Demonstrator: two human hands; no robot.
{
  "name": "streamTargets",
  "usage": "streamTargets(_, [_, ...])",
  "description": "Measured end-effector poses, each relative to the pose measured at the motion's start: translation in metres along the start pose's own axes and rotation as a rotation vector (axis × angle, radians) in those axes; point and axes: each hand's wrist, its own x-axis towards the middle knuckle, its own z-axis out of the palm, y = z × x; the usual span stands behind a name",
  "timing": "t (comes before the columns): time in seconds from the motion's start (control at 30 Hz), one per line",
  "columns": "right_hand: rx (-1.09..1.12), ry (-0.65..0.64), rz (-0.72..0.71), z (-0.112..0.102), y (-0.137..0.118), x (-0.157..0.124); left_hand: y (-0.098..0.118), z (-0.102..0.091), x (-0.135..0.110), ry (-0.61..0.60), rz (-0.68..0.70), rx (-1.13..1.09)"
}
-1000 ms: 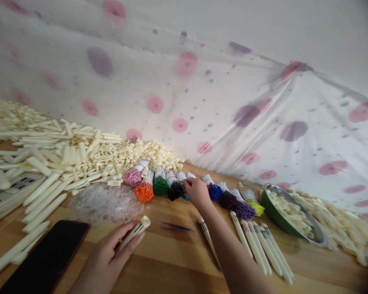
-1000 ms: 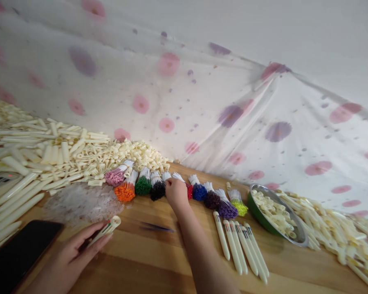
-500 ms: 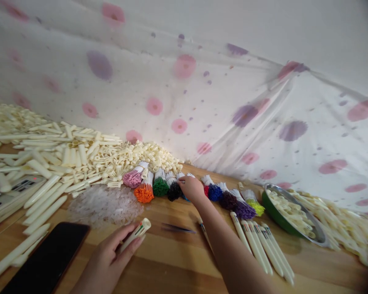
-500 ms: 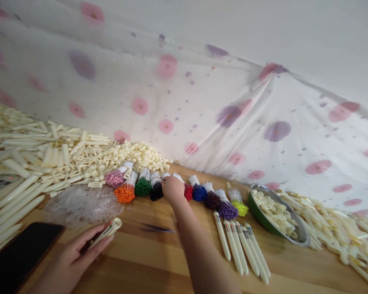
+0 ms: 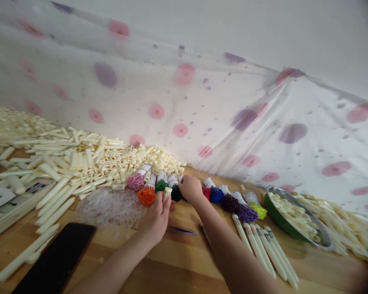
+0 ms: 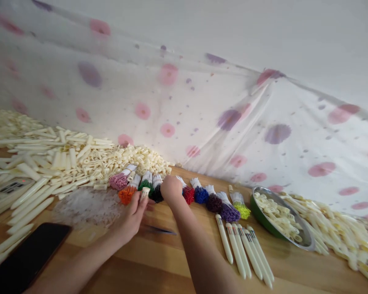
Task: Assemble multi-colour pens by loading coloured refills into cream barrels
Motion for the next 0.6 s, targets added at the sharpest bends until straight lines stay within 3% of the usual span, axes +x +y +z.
streamTargets(0.1, [0.07, -0.002, -0.001, -0.008, 0.005, -0.01, -0.004, 0.017, 0.022, -0.031, -0.018, 0.003])
streamTargets(0.23, [0.222, -0.008, -0.015, -0.019, 0.024, -0.04, -0.01, 0.022, 0.024, -0.047, 0.008, 0.028])
streamTargets(0.33, [0.427, -0.102, -0.067, -0.021, 0.044, -0.066, -0.005, 0.009, 0.01, -0.029, 0.038, 0.099])
streamTargets(0.43, [0.666, -0.31, -0.151, -0.011, 0.059, -0.087, 0.005, -0.012, -0.01, 0.006, 0.075, 0.178])
streamTargets(0.6, [0.941, -0.584, -0.277, 0.015, 0.06, -0.108, 0.01, -0.04, -0.041, -0.13, 0.031, 0.23])
